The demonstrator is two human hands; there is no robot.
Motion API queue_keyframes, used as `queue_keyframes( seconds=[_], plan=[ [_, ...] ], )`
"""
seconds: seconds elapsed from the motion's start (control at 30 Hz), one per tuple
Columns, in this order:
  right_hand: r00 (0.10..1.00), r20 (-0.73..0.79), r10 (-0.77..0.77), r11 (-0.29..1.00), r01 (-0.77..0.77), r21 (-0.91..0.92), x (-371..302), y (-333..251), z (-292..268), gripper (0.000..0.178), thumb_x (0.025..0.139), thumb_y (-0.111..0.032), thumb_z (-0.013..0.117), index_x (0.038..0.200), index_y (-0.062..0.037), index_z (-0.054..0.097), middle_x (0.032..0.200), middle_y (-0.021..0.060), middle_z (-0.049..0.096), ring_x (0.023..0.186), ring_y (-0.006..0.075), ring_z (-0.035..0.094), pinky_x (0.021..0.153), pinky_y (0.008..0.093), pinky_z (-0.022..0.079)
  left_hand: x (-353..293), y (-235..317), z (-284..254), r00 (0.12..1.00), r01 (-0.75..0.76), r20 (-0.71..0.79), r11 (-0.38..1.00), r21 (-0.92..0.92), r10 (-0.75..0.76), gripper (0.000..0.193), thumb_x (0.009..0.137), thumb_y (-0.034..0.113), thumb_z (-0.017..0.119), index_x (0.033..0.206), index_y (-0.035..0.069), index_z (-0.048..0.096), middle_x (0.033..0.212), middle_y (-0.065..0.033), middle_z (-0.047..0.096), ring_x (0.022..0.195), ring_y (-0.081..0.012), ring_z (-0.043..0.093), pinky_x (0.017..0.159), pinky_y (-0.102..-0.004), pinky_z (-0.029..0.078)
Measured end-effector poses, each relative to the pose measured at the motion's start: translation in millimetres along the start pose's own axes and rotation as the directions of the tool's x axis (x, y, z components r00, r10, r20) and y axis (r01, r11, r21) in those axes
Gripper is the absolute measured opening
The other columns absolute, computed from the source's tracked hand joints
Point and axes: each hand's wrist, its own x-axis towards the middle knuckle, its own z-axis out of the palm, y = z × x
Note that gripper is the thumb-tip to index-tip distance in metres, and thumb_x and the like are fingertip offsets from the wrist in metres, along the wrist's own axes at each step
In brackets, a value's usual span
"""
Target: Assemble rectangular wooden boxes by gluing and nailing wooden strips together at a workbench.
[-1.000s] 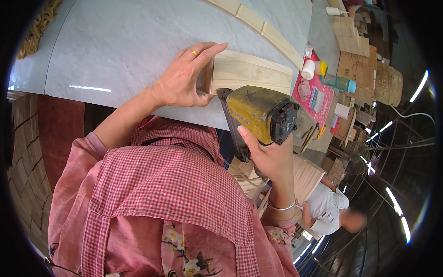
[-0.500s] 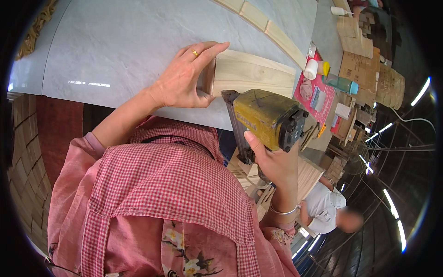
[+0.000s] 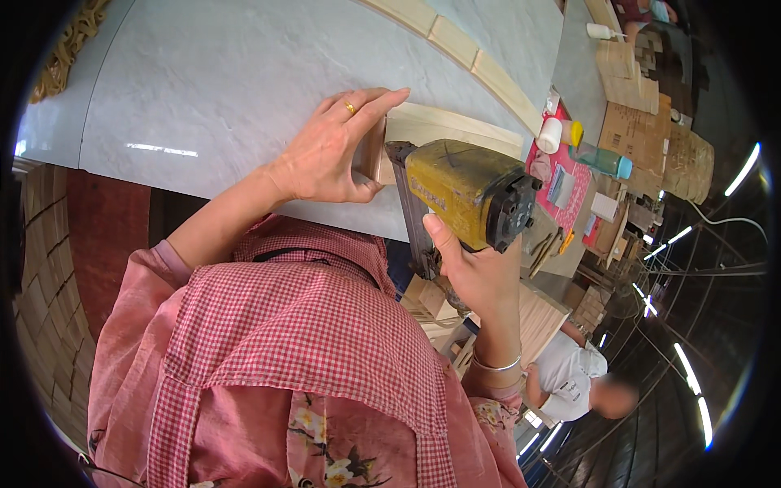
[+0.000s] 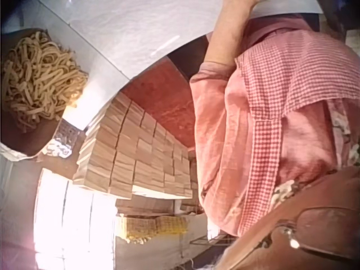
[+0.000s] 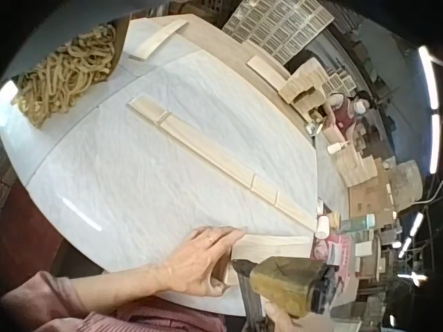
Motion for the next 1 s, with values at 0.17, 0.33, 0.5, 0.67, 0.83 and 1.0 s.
queue_keyframes(
  seconds=[0.17, 0.33, 0.5, 0.67, 0.83, 1.0],
  plan=[
    [0.999, 0.019, 0.047, 0.996, -0.048, 0.082, 3.9, -5.3, -1.9, 0.027, 0.089, -0.014, 0.079, 0.107, 0.0044, 0.068, 0.082, 0.0072, 0.071, 0.055, 0.0150, 0.060, 0.048, 0.0248, 0.048, 0.6, 0.2, -0.9, 1.000, -0.005, 0.004, 1.000, 0.003, 0.005, 0.116, 0.056, 0.021, 0.083, 0.160, 0.014, 0.031, 0.143, -0.0120, 0.053, 0.123, -0.0291, 0.055, 0.116, -0.0449, 0.036],
    [0.969, 0.026, -0.245, 0.963, 0.246, -0.112, 9.5, -3.2, -4.7, 0.031, 0.088, -0.012, 0.080, 0.111, 0.0057, 0.068, 0.090, 0.0093, 0.076, 0.069, 0.0208, 0.070, 0.059, 0.0282, 0.055, 0.2, -1.2, -0.1, 1.000, -0.007, -0.001, 1.000, -0.024, 0.007, 0.117, 0.055, 0.021, 0.083, 0.160, 0.014, 0.031, 0.144, -0.0123, 0.053, 0.123, -0.0302, 0.055, 0.117, -0.0450, 0.035],
    [0.979, 0.047, -0.197, 0.975, 0.201, -0.093, 12.4, -12.3, -10.8, 0.034, 0.086, -0.010, 0.080, 0.114, 0.0063, 0.068, 0.098, 0.0112, 0.078, 0.085, 0.0253, 0.074, 0.070, 0.0311, 0.057, -1.4, 1.1, -5.4, 1.000, 0.013, 0.002, 0.999, -0.046, -0.013, 0.108, 0.060, 0.022, 0.083, 0.157, 0.010, 0.035, 0.138, -0.0128, 0.054, 0.123, -0.0316, 0.055, 0.113, -0.0458, 0.038],
    [0.969, 0.038, -0.245, 0.968, 0.246, -0.052, 19.3, -9.1, -20.0, 0.029, 0.087, -0.013, 0.080, 0.108, 0.0044, 0.070, 0.088, 0.0097, 0.076, 0.068, 0.0205, 0.070, 0.060, 0.0286, 0.055, -5.8, 1.7, -10.6, 0.995, -0.034, -0.095, 0.998, -0.047, 0.030, 0.093, 0.070, 0.021, 0.081, 0.151, 0.003, 0.039, 0.126, -0.0170, 0.059, 0.109, -0.0315, 0.061, 0.101, -0.0422, 0.049],
    [0.996, -0.041, -0.073, 0.992, 0.069, -0.105, 28.1, -15.2, -26.1, 0.039, 0.093, -0.040, 0.076, 0.078, -0.0039, 0.073, 0.054, -0.0015, 0.059, 0.048, 0.0094, 0.054, 0.050, 0.0229, 0.043, 19.7, 21.5, -23.0, 0.735, 0.614, 0.179, 0.529, -0.586, -0.654, 0.067, 0.084, 0.017, 0.076, 0.139, -0.003, 0.045, 0.108, -0.0155, 0.059, 0.094, -0.0211, 0.059, 0.082, -0.0337, 0.053],
    [0.998, -0.025, -0.065, 0.998, 0.065, 0.014, 42.0, -19.4, -25.9, 0.026, 0.088, -0.019, 0.080, 0.102, 0.0006, 0.070, 0.071, 0.0031, 0.065, 0.043, 0.0105, 0.049, 0.042, 0.0244, 0.039, 30.7, 5.9, 0.1, 0.680, 0.696, 0.212, 0.526, -0.490, -0.702, 0.044, 0.087, 0.020, 0.070, 0.119, -0.002, 0.050, 0.089, -0.0112, 0.061, 0.075, -0.0210, 0.062, 0.068, -0.0334, 0.054]
  ],
)
